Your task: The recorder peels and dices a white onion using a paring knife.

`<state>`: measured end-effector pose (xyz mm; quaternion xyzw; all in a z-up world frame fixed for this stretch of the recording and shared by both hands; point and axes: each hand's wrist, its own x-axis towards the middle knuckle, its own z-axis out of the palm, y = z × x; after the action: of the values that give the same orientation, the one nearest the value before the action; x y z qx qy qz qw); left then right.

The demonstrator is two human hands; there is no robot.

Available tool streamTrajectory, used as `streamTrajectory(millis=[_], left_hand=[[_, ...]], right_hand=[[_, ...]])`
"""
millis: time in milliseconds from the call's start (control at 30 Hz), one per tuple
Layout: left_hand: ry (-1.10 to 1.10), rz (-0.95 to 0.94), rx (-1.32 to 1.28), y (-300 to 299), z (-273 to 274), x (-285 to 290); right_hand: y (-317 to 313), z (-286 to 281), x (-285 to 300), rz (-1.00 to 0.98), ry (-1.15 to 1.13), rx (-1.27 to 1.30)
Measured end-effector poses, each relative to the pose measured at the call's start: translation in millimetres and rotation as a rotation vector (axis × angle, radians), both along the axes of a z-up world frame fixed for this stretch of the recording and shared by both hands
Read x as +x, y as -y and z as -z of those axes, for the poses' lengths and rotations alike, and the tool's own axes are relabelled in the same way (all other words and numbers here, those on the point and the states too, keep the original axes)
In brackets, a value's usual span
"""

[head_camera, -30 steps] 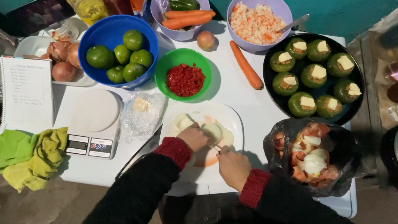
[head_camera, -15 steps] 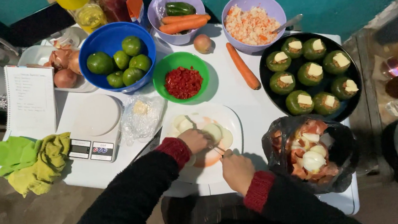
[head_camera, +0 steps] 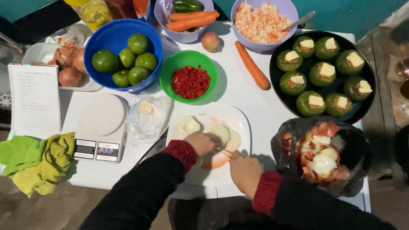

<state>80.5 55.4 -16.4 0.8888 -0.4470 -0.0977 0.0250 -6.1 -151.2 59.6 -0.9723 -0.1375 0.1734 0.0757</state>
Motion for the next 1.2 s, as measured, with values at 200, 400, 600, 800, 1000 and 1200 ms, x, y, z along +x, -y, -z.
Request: streamTrajectory(millis=[200,400,600,800,1000,1200], left_hand=[[-0.047,-0.017,0.044,-1,19,4],[0.013,0.006,-0.126,-2,1,2],[-0.009,-0.011,0.008,1,21,4],[-0.077,-0.101,0.058,3,13,5],[-0.115,-0.100,-0.089,-9,8,1],[-0.044,-0.047,0.000,-3,-23,-5]], right_hand=[[-2,40,6,-0.078,0.058,0.073],[15,29,-2,-0.071,0.015,0.067],[46,12,-15,-0.061,-0.097,0.008],[62,-2,-22,-0.027,-0.122,0.005],[76,-62,-33,0.132,-0.236,0.006],[42,2,-3,0.386,0.039,0.733]])
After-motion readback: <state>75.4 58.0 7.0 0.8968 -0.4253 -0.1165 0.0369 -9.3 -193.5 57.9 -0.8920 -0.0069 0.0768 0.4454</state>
